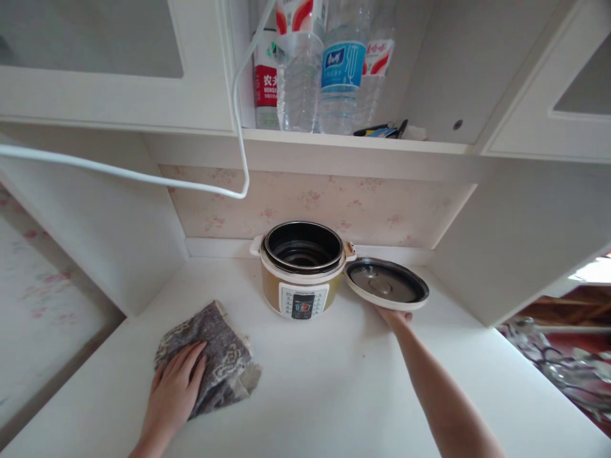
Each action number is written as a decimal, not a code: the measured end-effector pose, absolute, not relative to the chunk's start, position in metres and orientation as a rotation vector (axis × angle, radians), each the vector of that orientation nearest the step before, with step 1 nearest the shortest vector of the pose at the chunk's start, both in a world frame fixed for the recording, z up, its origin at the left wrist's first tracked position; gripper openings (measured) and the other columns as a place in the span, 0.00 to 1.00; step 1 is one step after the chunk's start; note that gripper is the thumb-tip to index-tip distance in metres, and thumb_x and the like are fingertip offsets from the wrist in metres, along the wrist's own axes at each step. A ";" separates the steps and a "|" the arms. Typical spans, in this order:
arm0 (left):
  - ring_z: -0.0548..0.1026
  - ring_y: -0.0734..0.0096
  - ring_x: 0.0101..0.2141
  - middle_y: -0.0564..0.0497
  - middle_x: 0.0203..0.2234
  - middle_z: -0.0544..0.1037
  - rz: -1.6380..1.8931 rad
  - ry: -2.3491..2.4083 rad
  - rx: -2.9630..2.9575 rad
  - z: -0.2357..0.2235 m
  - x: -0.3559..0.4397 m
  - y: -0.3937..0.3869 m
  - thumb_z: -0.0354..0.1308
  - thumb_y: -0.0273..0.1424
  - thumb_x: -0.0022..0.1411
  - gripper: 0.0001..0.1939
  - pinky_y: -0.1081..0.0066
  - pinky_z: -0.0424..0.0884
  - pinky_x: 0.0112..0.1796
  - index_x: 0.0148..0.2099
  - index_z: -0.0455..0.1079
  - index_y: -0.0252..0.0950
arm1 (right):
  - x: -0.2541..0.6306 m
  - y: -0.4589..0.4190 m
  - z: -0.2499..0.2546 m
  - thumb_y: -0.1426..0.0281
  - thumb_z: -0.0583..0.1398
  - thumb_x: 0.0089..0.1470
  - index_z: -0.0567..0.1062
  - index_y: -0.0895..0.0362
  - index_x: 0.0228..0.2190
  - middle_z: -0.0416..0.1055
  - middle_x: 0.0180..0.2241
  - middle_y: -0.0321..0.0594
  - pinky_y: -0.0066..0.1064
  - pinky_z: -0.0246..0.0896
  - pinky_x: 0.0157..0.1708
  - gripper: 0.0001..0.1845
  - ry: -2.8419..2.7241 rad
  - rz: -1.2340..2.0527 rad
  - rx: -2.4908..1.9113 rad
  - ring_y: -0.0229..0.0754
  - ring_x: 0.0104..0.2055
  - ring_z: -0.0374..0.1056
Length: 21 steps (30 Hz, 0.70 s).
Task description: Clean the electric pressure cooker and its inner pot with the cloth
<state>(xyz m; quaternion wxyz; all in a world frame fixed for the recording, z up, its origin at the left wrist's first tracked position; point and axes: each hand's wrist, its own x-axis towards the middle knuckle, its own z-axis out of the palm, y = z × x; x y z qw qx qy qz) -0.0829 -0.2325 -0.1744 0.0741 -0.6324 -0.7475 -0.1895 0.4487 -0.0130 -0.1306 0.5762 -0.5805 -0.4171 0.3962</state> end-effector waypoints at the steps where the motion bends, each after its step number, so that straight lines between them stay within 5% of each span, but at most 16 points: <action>1: 0.66 0.63 0.53 0.49 0.54 0.70 -0.564 -2.241 -1.899 -0.174 -0.083 -0.233 0.43 0.40 0.65 0.24 0.60 0.53 0.57 0.59 0.63 0.41 | 0.448 -0.007 -0.139 0.43 0.42 0.45 0.59 0.45 0.58 0.56 0.61 0.41 0.56 0.60 0.47 0.41 -0.889 0.947 -1.293 0.55 0.54 0.64; 8: 0.66 0.63 0.53 0.50 0.54 0.70 -0.548 -2.278 -1.863 -0.172 -0.080 -0.233 0.42 0.41 0.65 0.23 0.59 0.54 0.56 0.58 0.64 0.43 | 0.463 0.019 -0.175 0.37 0.36 0.39 0.42 0.48 0.64 0.44 0.65 0.41 0.58 0.62 0.44 0.54 -0.548 1.064 -0.975 0.59 0.56 0.61; 13: 0.67 0.63 0.53 0.50 0.53 0.71 -0.557 -2.258 -1.862 -0.172 -0.081 -0.233 0.43 0.41 0.65 0.23 0.59 0.55 0.56 0.58 0.64 0.43 | 0.468 0.010 -0.166 0.39 0.43 0.40 0.57 0.49 0.60 0.57 0.60 0.44 0.54 0.63 0.47 0.49 -0.826 0.901 -1.207 0.59 0.54 0.64; 18: 0.68 0.62 0.52 0.49 0.52 0.72 -0.580 -2.228 -1.868 -0.170 -0.080 -0.233 0.44 0.41 0.65 0.22 0.59 0.57 0.56 0.57 0.65 0.42 | 0.468 -0.018 -0.153 0.54 0.65 0.31 0.64 0.51 0.55 0.61 0.58 0.45 0.52 0.48 0.59 0.47 -0.994 0.566 -1.331 0.58 0.60 0.55; 21: 0.68 0.62 0.52 0.48 0.52 0.72 -0.595 -2.226 -1.877 -0.168 -0.078 -0.233 0.44 0.41 0.65 0.22 0.60 0.56 0.56 0.57 0.66 0.41 | 0.477 -0.030 -0.139 0.55 0.62 0.37 0.64 0.52 0.54 0.66 0.53 0.45 0.55 0.58 0.52 0.41 -0.869 0.752 -1.134 0.57 0.54 0.62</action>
